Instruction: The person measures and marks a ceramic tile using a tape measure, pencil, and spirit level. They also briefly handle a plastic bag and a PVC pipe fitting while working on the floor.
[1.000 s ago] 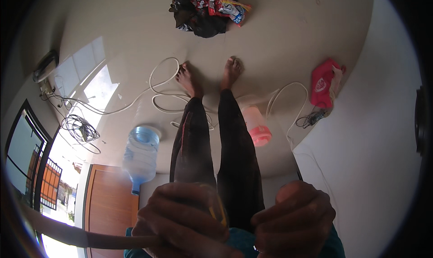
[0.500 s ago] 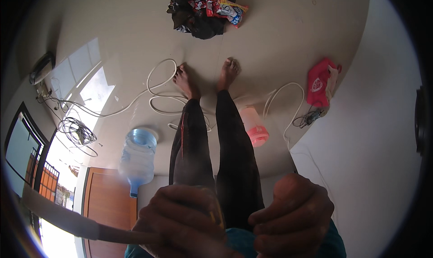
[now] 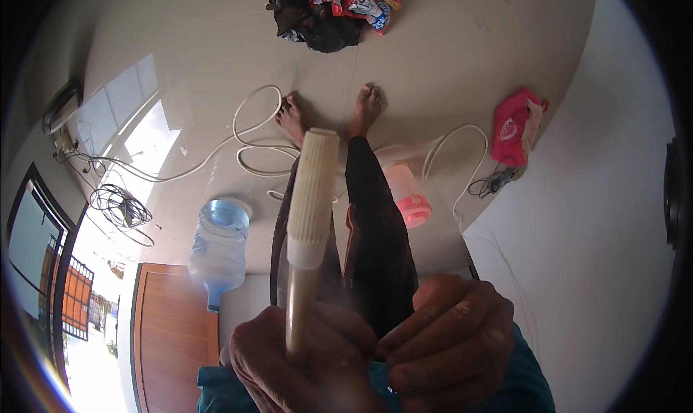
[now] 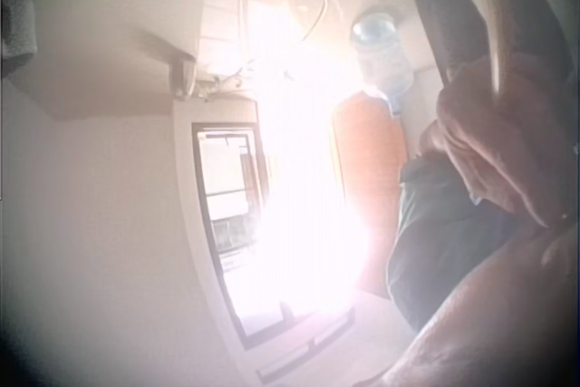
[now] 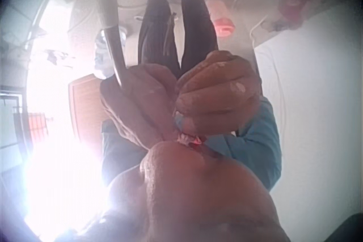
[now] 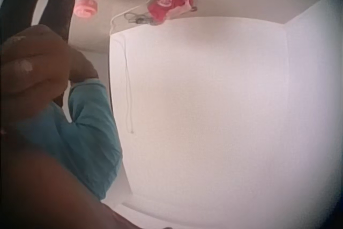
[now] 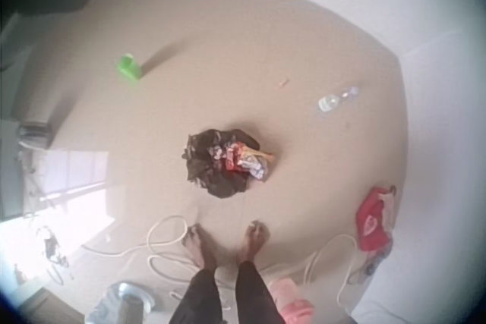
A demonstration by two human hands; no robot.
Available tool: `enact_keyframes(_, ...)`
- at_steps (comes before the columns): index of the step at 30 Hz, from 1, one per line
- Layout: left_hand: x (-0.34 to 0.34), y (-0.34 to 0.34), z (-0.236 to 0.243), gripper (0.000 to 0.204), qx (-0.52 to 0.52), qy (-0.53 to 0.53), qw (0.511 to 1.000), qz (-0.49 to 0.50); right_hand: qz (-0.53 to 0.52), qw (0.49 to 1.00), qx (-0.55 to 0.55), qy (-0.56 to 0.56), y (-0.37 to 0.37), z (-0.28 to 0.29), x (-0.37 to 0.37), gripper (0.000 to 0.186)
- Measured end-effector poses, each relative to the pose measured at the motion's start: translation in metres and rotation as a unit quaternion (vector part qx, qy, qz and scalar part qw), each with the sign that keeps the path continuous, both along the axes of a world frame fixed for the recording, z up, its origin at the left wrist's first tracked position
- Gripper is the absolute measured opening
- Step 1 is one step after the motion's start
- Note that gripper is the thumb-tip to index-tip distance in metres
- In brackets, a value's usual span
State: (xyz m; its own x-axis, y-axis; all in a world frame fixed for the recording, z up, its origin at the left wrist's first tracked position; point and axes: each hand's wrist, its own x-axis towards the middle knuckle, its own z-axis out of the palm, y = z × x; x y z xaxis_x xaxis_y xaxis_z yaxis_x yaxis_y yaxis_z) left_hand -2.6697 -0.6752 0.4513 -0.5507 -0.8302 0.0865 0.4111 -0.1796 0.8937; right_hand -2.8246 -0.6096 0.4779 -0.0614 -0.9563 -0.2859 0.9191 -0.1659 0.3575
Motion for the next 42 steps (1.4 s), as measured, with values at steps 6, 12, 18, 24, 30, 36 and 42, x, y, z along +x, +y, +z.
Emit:
enact_keyframes(6, -0.002, -0.006, -0.003, 0.011, 0.004, -0.021, 1.0, -0.007, 0.081, 0.64, -0.038, 0.763, 0.024, -0.019, -0.027, 0.009)
enact_keyframes(12, -0.006, -0.011, -0.002, 0.01, 0.02, -0.082, 0.996, 0.005, 0.161, 0.581, -0.023, 0.797, 0.001, -0.03, -0.048, 0.01)
enact_keyframes(18, -0.019, 0.001, -0.049, 0.019, 0.213, -0.418, 0.877, 0.1, 0.212, 0.525, 0.164, 0.807, -0.006, -0.107, -0.04, 0.015)
enact_keyframes(24, 0.009, 0.027, -0.112, 0.032, 0.406, -0.454, 0.793, 0.03, 0.205, 0.595, 0.435, 0.644, -0.033, -0.27, -0.105, 0.015)
enact_keyframes(30, 0.018, 0.055, -0.127, 0.032, 0.472, -0.487, 0.734, -0.03, 0.203, 0.55, 0.51, 0.63, -0.096, -0.418, -0.202, 0.012)
enact_keyframes(36, 0.0, 0.069, -0.158, 0.034, 0.415, -0.516, 0.749, -0.031, 0.174, 0.571, 0.493, 0.633, -0.171, -0.512, -0.245, 0.013)
enact_keyframes(42, -0.033, 0.074, -0.154, 0.033, 0.207, -0.458, 0.851, -0.153, 0.326, 0.401, 0.452, 0.726, -0.154, -0.491, -0.261, 0.029)
